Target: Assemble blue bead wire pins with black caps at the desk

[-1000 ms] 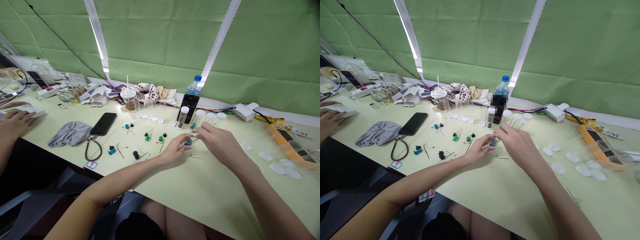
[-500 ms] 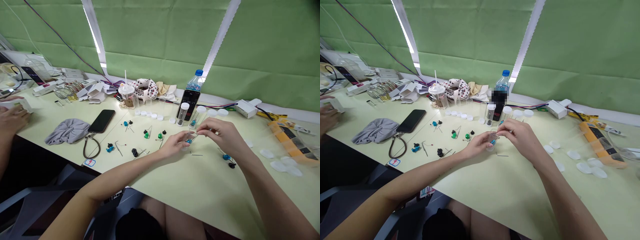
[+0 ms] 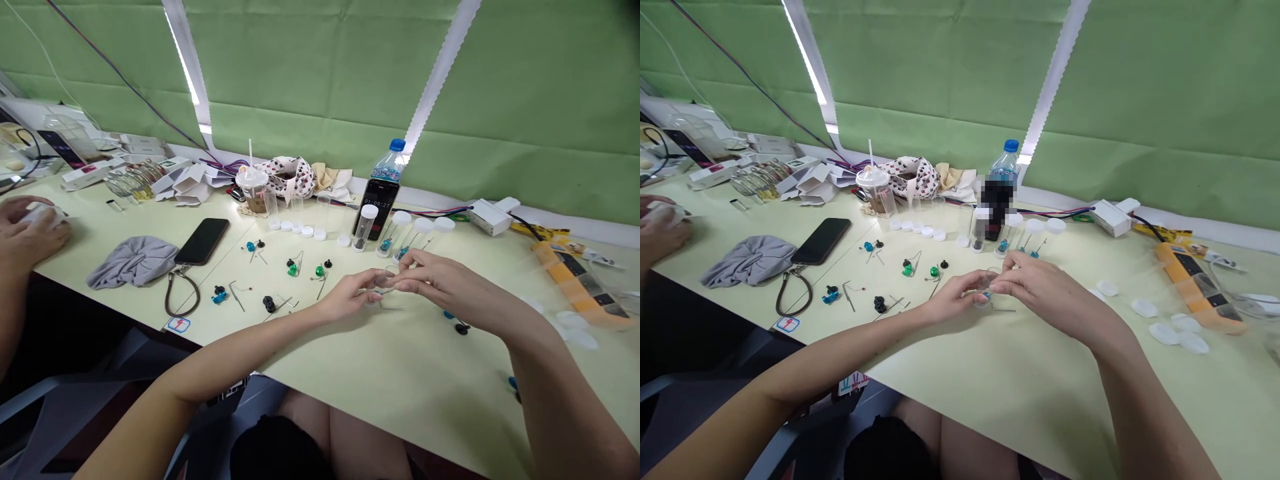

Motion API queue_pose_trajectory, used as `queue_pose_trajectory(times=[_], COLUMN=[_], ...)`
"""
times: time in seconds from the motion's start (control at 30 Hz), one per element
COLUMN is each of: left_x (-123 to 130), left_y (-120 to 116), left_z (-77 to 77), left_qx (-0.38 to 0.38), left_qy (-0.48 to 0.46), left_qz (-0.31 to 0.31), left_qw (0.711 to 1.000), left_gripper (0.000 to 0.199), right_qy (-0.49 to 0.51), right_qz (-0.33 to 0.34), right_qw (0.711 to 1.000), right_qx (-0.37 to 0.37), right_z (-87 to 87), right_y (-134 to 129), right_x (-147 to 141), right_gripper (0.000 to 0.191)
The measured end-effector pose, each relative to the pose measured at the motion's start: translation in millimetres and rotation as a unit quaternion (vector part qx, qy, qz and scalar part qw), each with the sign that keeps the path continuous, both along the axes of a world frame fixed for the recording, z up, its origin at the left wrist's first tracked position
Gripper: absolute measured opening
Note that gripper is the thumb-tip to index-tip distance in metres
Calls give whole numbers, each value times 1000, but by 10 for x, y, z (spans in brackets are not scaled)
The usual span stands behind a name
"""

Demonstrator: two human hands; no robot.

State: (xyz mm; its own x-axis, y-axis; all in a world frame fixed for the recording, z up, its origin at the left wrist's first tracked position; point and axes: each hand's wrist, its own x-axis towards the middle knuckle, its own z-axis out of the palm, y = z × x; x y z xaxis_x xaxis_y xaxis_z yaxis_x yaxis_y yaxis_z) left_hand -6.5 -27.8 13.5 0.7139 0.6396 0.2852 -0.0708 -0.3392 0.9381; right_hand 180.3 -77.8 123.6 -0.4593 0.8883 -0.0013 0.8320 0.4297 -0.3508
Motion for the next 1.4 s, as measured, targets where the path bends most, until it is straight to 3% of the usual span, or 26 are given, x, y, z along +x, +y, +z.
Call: queue_pose_trajectory(times=[0.23,0.4,0.47,0.53,0.67,0.8,0.93,1.03,1.1,1.13,1.2,1.27,1.33,1.4], left_x=[17,-24,-53,-75,-84,-73,-57,-36,-19,-11,4,14,18,17], left_y=[23,58,61,59,64,73,43,3,-16,-22,-28,-31,-33,-33], left_z=[-43,52,110,147,146,113,84,57,33,18,-18,-54,-79,-88], left_qx=[-64,-132,-128,-123,-134,-146,-135,-125,-116,-110,-98,-90,-89,-88], left_qy=[-54,-122,-150,-166,-161,-152,-129,-108,-100,-94,-82,-75,-76,-79], left_qz=[-8,53,95,140,201,217,204,188,183,181,170,152,135,127], left_qw=[996,982,976,968,957,953,961,968,971,973,977,981,984,985], left_gripper=[34,38,41,45,49,49,48,47,44,43,43,44,45,45], right_qy=[12,107,37,-103,-291,-318,-314,-236,-61,35,200,316,372,379], right_qz=[11,-130,-143,-112,-69,-61,-62,-93,-133,-164,-216,-224,-200,-178], right_qw=[999,981,986,988,952,945,947,967,989,985,947,910,896,900], right_qx=[-29,94,81,13,-62,-54,-38,-24,11,52,125,150,137,117], right_z=[-55,-84,-165,-277,-481,-588,-602,-469,-318,-240,-115,-62,-78,-129], right_y=[39,89,113,125,88,29,79,165,184,174,127,72,44,51], right_x=[-64,-26,-19,-55,-252,-428,-381,-191,-57,-9,28,-9,-82,-145], right_gripper=[39,31,21,17,15,26,28,22,19,17,19,20,18,15])
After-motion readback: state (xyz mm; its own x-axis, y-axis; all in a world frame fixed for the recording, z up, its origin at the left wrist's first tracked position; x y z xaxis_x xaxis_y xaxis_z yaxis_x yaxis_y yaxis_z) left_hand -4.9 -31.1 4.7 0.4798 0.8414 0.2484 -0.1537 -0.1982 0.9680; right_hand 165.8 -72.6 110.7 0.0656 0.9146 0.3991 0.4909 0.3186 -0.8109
